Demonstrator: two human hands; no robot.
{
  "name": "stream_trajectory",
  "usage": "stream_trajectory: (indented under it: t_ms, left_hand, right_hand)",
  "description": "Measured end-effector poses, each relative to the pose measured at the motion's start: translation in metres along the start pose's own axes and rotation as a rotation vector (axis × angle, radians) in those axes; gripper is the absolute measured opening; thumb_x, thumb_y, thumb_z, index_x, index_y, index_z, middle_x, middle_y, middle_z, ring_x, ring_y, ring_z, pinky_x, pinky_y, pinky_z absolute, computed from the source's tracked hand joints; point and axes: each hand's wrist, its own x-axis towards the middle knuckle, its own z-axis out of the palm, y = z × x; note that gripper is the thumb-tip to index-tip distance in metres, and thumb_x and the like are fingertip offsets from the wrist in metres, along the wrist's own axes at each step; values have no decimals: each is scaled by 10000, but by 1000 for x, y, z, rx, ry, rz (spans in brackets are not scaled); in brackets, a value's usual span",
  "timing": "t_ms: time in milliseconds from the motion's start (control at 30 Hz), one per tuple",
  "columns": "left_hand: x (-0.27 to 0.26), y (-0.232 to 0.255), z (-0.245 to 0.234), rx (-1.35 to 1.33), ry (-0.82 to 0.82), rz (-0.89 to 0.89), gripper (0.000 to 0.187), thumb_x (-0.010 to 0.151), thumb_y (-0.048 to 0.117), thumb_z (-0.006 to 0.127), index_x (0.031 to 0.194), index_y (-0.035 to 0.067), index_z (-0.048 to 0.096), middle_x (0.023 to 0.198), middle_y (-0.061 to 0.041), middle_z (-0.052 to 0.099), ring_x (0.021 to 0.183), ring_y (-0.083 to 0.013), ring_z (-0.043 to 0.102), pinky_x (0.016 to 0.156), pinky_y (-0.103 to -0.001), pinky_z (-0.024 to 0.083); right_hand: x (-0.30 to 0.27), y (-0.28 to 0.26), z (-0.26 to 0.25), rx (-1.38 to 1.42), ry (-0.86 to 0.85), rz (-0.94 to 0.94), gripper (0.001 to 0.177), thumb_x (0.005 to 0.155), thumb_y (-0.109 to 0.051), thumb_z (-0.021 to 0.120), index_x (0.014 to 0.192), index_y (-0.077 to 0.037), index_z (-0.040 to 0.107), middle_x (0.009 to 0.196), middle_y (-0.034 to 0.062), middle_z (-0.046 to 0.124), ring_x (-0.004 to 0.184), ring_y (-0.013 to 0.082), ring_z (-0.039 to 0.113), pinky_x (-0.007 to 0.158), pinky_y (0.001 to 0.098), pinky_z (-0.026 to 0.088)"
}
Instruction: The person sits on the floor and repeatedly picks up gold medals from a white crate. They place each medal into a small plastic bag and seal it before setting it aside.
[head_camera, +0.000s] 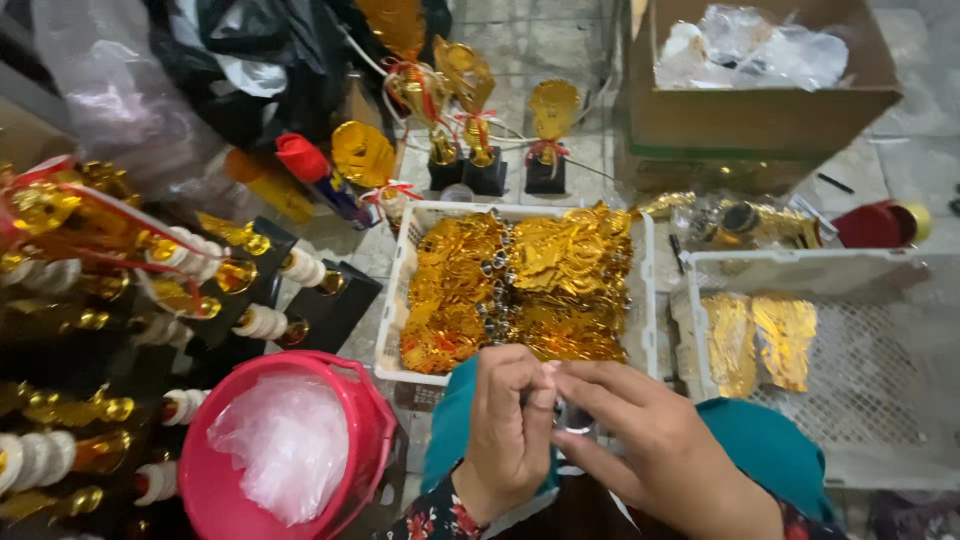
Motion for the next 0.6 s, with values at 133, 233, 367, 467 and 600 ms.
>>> stream_trajectory:
  t_ms: [133,233,367,467,600]
  left_hand:
    - [4,-5,10,-1,-36,45,236,939,248,360,1003,46,465,967,-134,467,907,-240,497,817,-346,428]
    - [3,-18,16,91,22,23,387,953,366,336,1103,35,466,1117,-151,488,1076,-277,507,951,-384,418]
    - [9,-39,17,131,-80,-123,389,947,358,341,1140,46,470,1140,-126,501,1014,-233,502,887,-346,422]
    - [7,-65,20,134,-125,-277,368,922,343,378,1137,62,478,1109,-110,514,949,-199,524,797,-309,439]
    - [-3,-91,22,183,-143,-411,411,917,354,362,1175,49,460,1048,-96,526,880,-172,537,724,-279,480]
  right_hand:
    - [-5,16,-13,-35,104,-13,304,835,-199,613,1088,-31,611,1121,167,610,990,302,629,824,387,515]
    - [-17,39,-48,-97,180,63,305,819,-217,635,1105,-113,631,1128,70,647,1006,216,643,868,331,507]
    - [-60,94,-106,-336,364,355,301,826,-91,671,1110,-4,629,1089,142,658,847,208,629,711,284,543]
    - [-100,149,-132,-559,477,488,342,933,-72,670,1252,41,622,1113,209,624,947,287,586,680,343,498]
    - [-163,248,-131,-583,641,627,341,959,-7,659,1295,51,639,1090,216,580,930,307,533,739,390,448]
